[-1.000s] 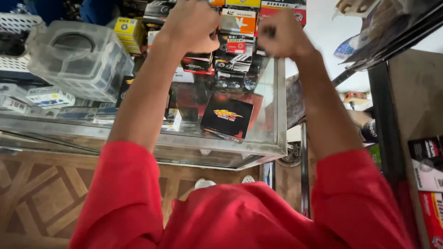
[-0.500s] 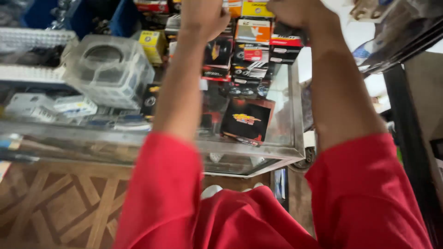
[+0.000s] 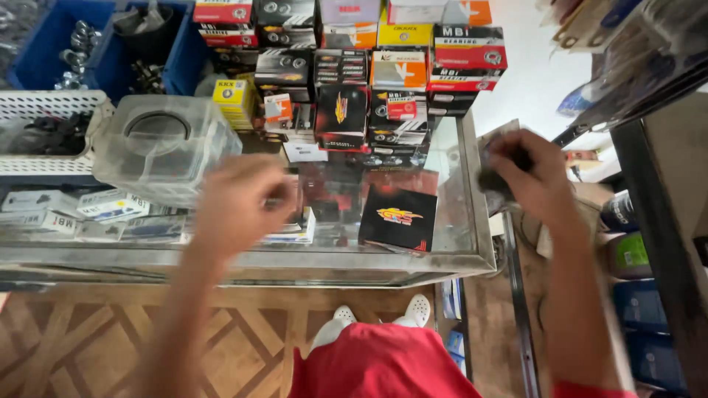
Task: The person wipes several small boxes of bearings with a dark cloth on a glass display counter. They pick up each box, wipe it thoroughly, and then place it back on the shelf or counter.
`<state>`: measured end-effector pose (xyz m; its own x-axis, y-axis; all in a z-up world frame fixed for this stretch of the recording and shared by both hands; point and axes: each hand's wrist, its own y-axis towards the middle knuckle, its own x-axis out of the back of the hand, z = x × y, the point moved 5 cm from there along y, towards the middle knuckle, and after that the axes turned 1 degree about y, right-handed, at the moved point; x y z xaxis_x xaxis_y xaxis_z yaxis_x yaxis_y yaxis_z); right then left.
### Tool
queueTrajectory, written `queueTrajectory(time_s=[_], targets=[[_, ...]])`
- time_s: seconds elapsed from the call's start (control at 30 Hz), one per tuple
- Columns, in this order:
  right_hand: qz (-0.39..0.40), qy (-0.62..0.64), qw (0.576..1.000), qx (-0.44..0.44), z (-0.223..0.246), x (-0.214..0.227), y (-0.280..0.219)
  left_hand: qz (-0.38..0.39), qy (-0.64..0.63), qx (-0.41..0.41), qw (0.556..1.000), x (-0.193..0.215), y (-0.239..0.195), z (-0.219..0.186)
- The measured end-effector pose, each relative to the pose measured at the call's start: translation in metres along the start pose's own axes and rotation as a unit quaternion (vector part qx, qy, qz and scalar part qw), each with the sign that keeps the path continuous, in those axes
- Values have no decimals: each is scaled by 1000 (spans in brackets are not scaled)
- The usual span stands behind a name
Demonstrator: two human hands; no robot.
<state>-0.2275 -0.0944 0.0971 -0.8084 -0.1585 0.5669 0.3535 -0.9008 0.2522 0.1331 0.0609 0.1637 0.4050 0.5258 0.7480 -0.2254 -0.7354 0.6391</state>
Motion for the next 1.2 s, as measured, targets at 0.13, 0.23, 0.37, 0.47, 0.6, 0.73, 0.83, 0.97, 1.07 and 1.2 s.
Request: queueTrajectory(time_s=[0.13, 0.23, 0.37, 0.47, 0.6, 0.73, 0.83, 0.97, 1.07, 1.2], targets=[[-49, 131, 988, 72, 16, -35, 10, 4, -154, -23, 988, -57, 15, -43], [-17, 201, 978, 50, 12, -61, -9, 86, -161, 28, 983, -94, -2, -67], [10, 111, 993, 22, -19, -65, -32, 101, -123, 80, 984, -139, -37, -62], [-15, 70, 997, 4, -1, -64, -49, -15, -126, 211, 969, -128, -43, -93], [-81, 110, 990, -25, -20, -83, -61, -19, -164, 308, 937, -170, -62, -118], [-61, 202, 976, -54, -38, -94, -71, -101, -172, 325, 924, -194, -71, -110], [-38, 222, 973, -49, -47, -93, -73, -106, -207, 347, 909, -182, -69, -106], [5, 193, 980, -53, -48, -88, -76, -80, -189, 359, 910, -177, -66, -104], [19, 156, 987, -41, -32, -81, -77, -55, -183, 381, 905, -188, -77, -96], [37, 180, 982, -34, -43, -77, -59, -100, -187, 386, 898, -172, -66, -88]])
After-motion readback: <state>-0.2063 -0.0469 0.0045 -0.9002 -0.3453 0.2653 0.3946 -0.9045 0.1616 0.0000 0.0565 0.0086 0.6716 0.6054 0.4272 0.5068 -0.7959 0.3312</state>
